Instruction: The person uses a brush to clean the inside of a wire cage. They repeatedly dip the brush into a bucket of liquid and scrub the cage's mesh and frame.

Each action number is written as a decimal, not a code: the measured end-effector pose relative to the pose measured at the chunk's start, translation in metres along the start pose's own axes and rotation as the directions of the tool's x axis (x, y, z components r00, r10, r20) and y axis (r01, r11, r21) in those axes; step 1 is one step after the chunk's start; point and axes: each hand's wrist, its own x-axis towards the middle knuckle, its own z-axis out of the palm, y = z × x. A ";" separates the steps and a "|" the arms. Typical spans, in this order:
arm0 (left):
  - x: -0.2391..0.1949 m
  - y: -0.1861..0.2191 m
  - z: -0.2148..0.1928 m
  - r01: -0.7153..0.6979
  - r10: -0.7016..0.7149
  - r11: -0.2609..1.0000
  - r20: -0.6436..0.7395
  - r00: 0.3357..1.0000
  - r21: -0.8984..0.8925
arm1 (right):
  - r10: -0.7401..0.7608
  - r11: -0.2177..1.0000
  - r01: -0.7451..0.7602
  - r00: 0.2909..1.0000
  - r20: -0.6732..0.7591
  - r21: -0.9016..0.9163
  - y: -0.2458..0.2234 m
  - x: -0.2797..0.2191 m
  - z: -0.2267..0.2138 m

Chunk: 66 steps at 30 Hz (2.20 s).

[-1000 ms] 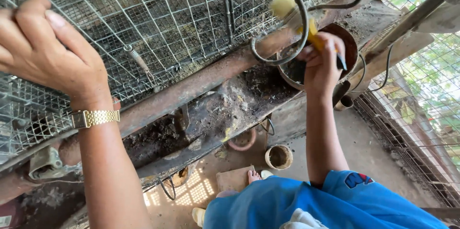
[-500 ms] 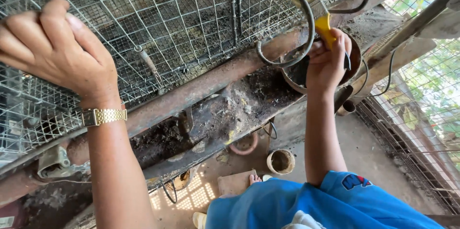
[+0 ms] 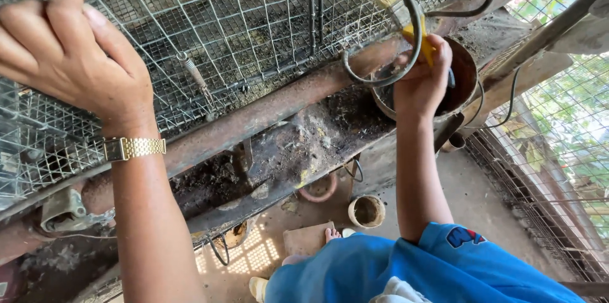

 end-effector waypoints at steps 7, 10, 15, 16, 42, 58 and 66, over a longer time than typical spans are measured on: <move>0.002 0.001 -0.001 0.001 -0.001 1.000 -0.011 1.000 -0.011 | 0.178 0.969 -0.202 0.970 0.164 0.144 0.026 -0.021 -0.010; 0.002 -0.002 0.002 -0.035 0.035 0.999 -0.053 0.998 0.002 | 0.133 0.991 -0.134 0.985 0.111 0.003 0.003 -0.017 -0.002; 0.003 0.001 -0.002 0.000 0.000 1.000 -0.011 1.000 -0.022 | 0.143 0.982 -0.143 0.990 0.006 0.127 0.003 -0.005 0.016; 0.003 0.002 -0.001 -0.001 0.000 1.000 -0.018 1.000 -0.019 | 0.170 0.978 -0.176 0.983 0.066 0.110 0.002 -0.009 0.035; 0.001 -0.002 -0.001 -0.011 0.011 1.000 0.005 1.000 -0.028 | -0.145 0.687 0.180 0.983 0.109 -0.704 -0.058 -0.020 0.015; -0.003 -0.008 0.007 -0.013 0.013 1.000 -0.035 0.999 0.020 | -0.090 0.532 0.233 0.972 0.219 -0.814 -0.036 -0.020 -0.003; -0.019 -0.014 0.013 0.039 -0.047 0.995 0.100 0.994 0.087 | -0.276 0.695 0.136 0.957 -0.087 -0.706 -0.084 -0.004 -0.010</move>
